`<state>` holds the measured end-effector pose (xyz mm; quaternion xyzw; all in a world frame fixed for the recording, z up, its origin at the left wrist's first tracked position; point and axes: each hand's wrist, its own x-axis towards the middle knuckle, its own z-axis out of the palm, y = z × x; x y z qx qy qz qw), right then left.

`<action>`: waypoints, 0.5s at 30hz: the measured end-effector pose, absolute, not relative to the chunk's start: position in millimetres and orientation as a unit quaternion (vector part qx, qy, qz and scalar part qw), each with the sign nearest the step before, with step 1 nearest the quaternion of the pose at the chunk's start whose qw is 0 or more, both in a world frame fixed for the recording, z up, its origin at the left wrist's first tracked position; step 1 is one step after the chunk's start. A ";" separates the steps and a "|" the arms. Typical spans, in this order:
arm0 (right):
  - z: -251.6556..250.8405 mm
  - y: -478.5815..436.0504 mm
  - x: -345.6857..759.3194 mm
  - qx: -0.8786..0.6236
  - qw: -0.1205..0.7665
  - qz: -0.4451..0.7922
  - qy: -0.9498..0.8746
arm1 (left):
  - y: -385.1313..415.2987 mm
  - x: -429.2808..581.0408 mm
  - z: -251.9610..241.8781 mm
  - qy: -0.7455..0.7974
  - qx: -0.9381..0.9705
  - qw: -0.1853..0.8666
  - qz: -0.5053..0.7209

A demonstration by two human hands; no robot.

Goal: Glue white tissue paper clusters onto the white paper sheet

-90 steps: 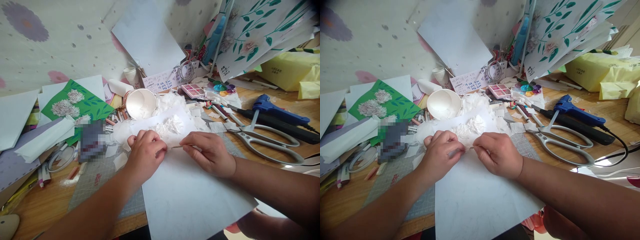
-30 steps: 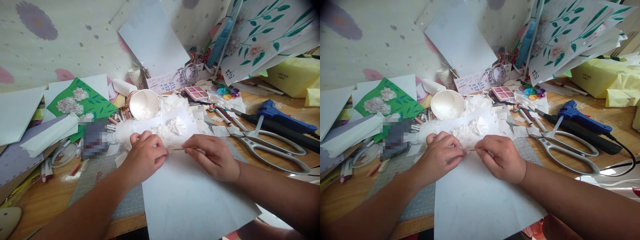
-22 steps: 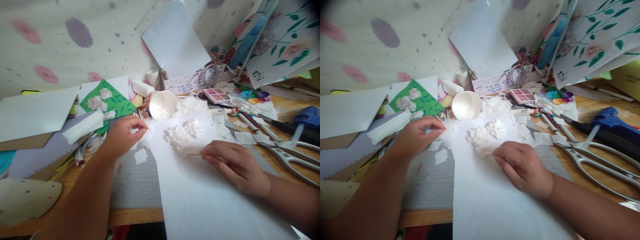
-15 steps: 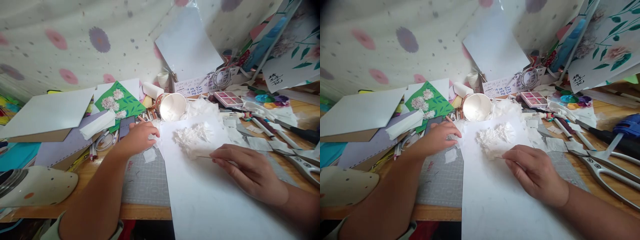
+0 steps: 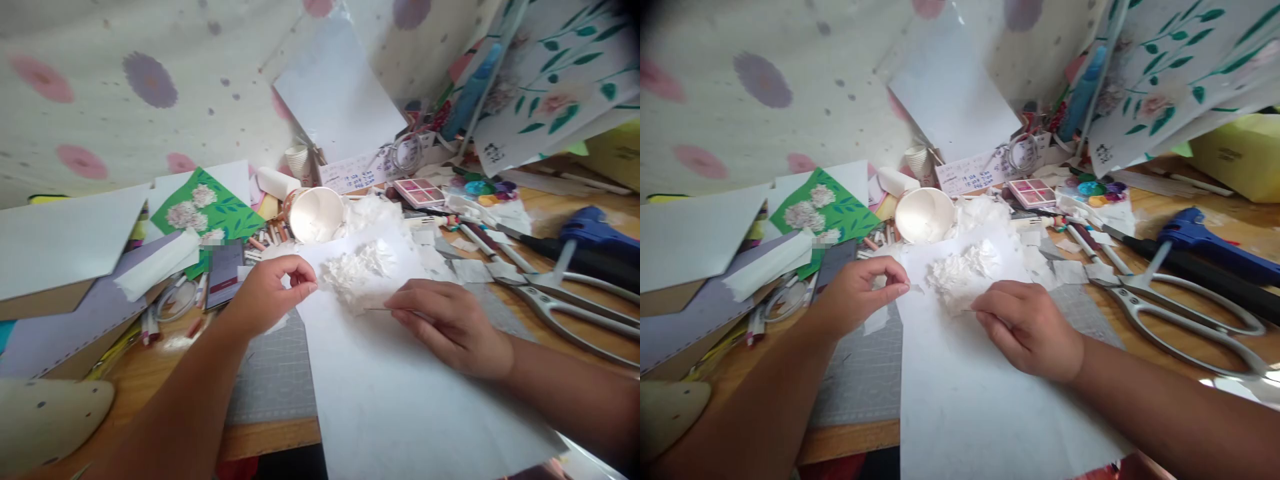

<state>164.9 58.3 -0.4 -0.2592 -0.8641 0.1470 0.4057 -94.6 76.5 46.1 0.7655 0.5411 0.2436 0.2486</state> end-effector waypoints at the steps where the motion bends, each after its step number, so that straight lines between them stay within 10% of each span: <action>1: -0.5 58.9 164.4 -0.259 0.405 0.149 -0.864 | 73.9 -85.6 43.6 0.532 0.749 0.294 0.263; 6: -2.1 60.6 163.5 -0.266 0.412 0.150 -0.859 | 70.7 -46.2 20.8 0.519 0.687 0.409 0.301; 15: -2.3 59.4 168.1 -0.298 0.468 0.148 -0.818 | 74.7 -39.4 12.5 0.556 0.738 0.294 0.244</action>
